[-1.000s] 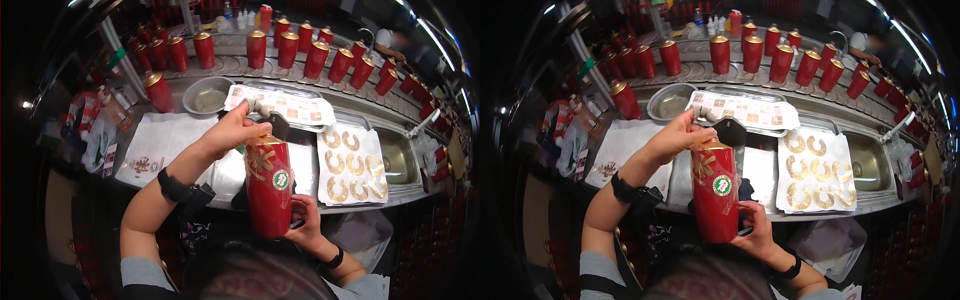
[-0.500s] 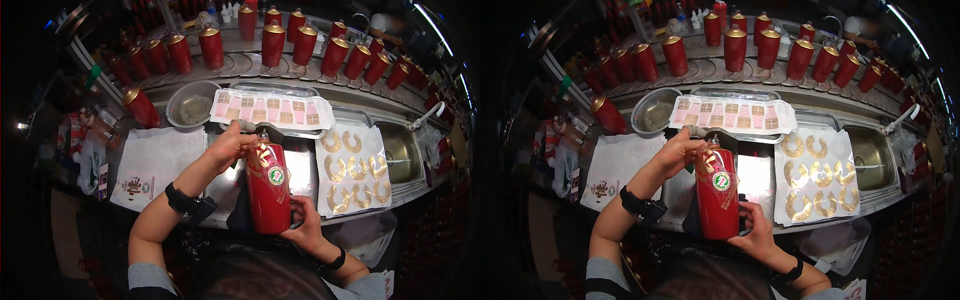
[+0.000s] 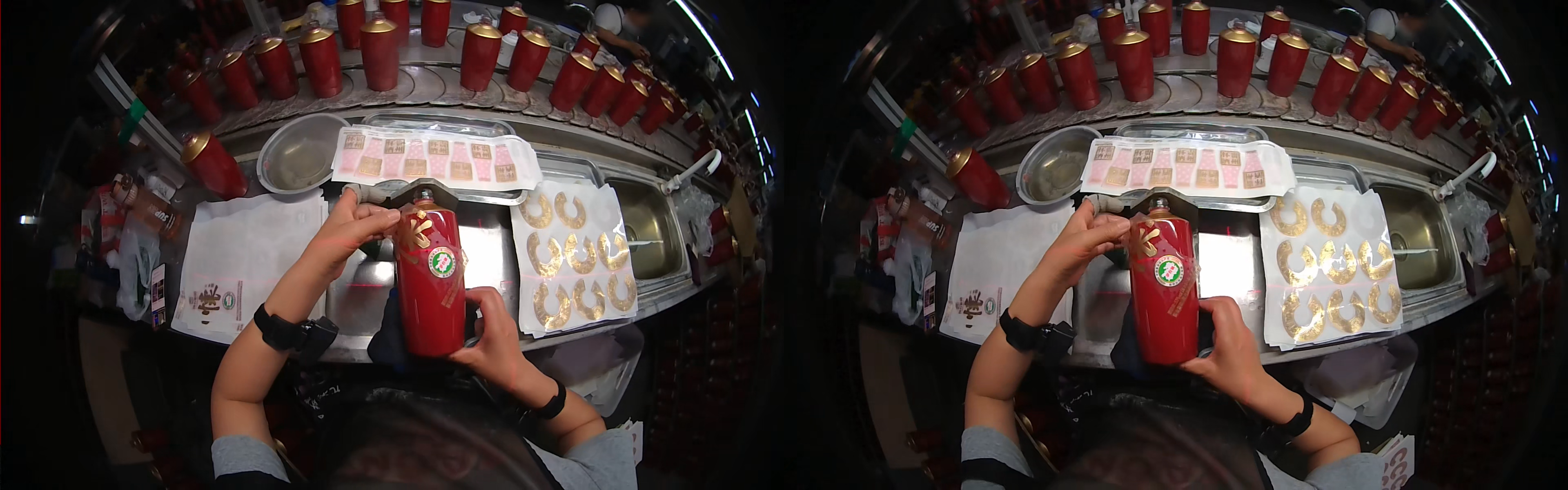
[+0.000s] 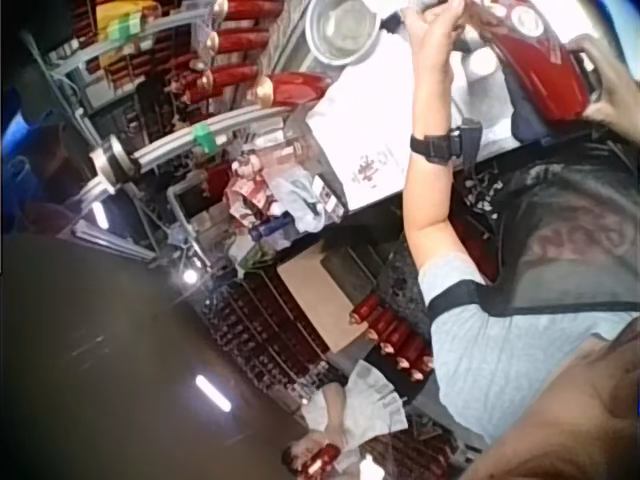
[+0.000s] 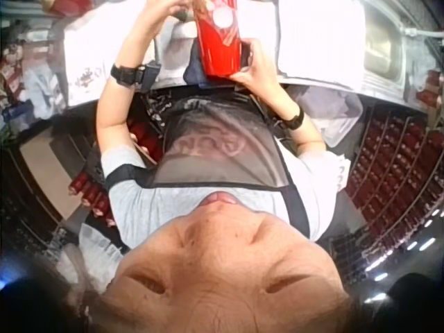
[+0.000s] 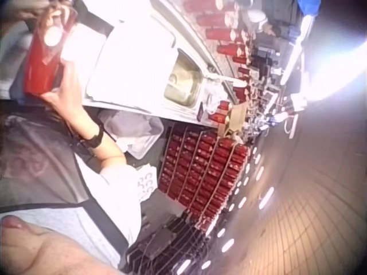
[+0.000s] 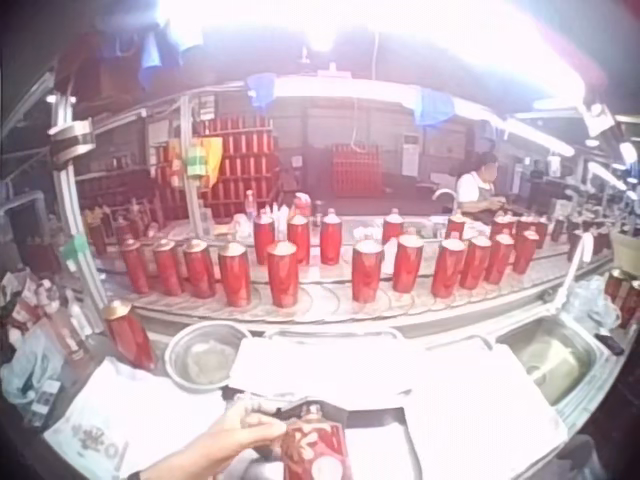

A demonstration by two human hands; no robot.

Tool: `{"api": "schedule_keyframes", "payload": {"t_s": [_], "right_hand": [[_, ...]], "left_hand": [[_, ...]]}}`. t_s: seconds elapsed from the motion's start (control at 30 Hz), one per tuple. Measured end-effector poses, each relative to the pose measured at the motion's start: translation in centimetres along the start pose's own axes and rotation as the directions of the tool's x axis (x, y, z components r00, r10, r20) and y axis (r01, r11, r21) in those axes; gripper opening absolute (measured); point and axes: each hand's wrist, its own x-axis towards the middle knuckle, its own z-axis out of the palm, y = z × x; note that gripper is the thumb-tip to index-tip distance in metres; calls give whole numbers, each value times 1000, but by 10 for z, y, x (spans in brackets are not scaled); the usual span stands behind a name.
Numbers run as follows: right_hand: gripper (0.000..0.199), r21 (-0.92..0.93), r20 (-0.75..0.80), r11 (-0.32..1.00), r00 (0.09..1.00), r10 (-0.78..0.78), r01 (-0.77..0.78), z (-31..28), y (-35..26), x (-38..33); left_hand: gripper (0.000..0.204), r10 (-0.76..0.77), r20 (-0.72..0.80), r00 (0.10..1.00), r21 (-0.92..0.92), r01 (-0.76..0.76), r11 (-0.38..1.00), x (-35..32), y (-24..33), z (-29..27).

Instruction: Manually applying decorative labels and security seals to red liquor bottles on a production line.

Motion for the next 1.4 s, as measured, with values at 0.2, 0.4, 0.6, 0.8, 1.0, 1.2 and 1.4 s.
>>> {"api": "schedule_keyframes", "payload": {"t_s": [0.2,0.4,0.6,0.8,1.0,1.2,1.4], "right_hand": [[88,42,184,998,983,31,-40,-30,-5,3],[52,16,-83,999,996,45,-43,-69,-22,24],[49,29,-151,914,905,-397,406,-76,-52,78],[20,241,-87,843,876,-474,480,-80,-62,77],[13,339,-261,837,898,-354,429,-120,-57,46],[18,424,-569,866,822,25,267,-217,32,14],[20,325,-642,945,741,197,31,-335,177,-20]], "left_hand": [[55,148,-31,989,-105,-150,983,-11,14,-2],[44,370,-2,929,37,-370,928,-36,46,43],[29,599,206,774,371,-628,684,-68,79,91],[37,668,179,722,378,-677,631,-89,75,96],[81,694,318,646,434,-750,499,-102,55,78],[110,347,439,829,805,-535,258,-110,-18,76],[102,509,393,766,816,-546,191,-100,-42,81]]}}
